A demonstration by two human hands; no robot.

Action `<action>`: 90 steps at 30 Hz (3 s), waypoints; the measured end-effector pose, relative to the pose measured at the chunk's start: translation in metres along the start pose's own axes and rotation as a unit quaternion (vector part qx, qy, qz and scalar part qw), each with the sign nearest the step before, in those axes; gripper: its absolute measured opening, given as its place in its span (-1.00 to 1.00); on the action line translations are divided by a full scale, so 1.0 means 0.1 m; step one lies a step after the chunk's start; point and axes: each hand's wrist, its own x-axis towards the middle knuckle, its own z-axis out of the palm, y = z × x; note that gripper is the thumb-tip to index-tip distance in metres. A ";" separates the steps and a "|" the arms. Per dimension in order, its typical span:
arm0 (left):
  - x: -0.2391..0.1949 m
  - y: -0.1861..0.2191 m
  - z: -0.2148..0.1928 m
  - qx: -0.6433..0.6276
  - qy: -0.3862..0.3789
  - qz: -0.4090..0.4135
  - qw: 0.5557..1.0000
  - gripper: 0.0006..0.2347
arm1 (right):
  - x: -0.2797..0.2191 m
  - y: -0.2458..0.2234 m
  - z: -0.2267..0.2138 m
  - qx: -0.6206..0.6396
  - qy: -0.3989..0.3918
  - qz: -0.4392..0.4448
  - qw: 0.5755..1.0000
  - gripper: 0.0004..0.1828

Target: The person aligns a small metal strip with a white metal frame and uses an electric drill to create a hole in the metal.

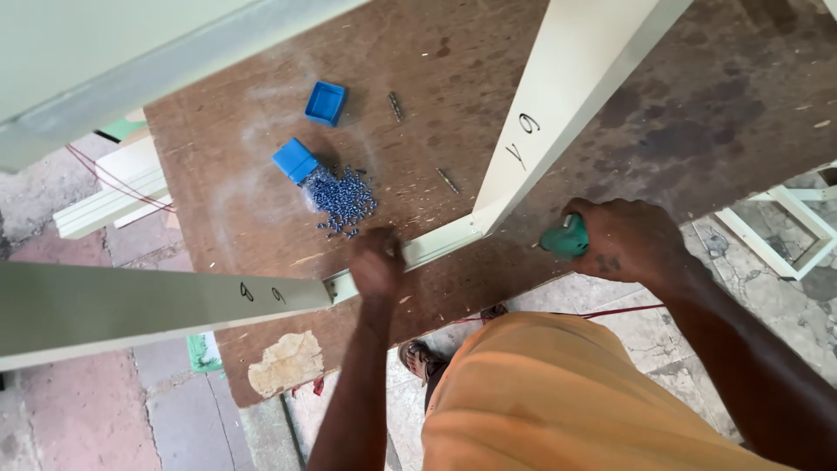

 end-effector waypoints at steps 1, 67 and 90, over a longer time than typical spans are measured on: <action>0.04 -0.20 0.05 0.101 0.103 0.030 0.989 -0.90 | 0.00 0.01 0.02 -0.002 0.005 0.001 1.000 -0.21; -0.37 0.62 -1.00 -0.797 -0.049 -0.420 0.431 -0.93 | -1.00 -0.43 0.77 0.508 0.168 -0.197 0.821 -0.20; -0.09 0.26 0.01 -0.067 -0.181 0.153 0.969 -0.85 | -1.13 -0.03 0.92 0.537 0.335 -0.103 0.767 -0.19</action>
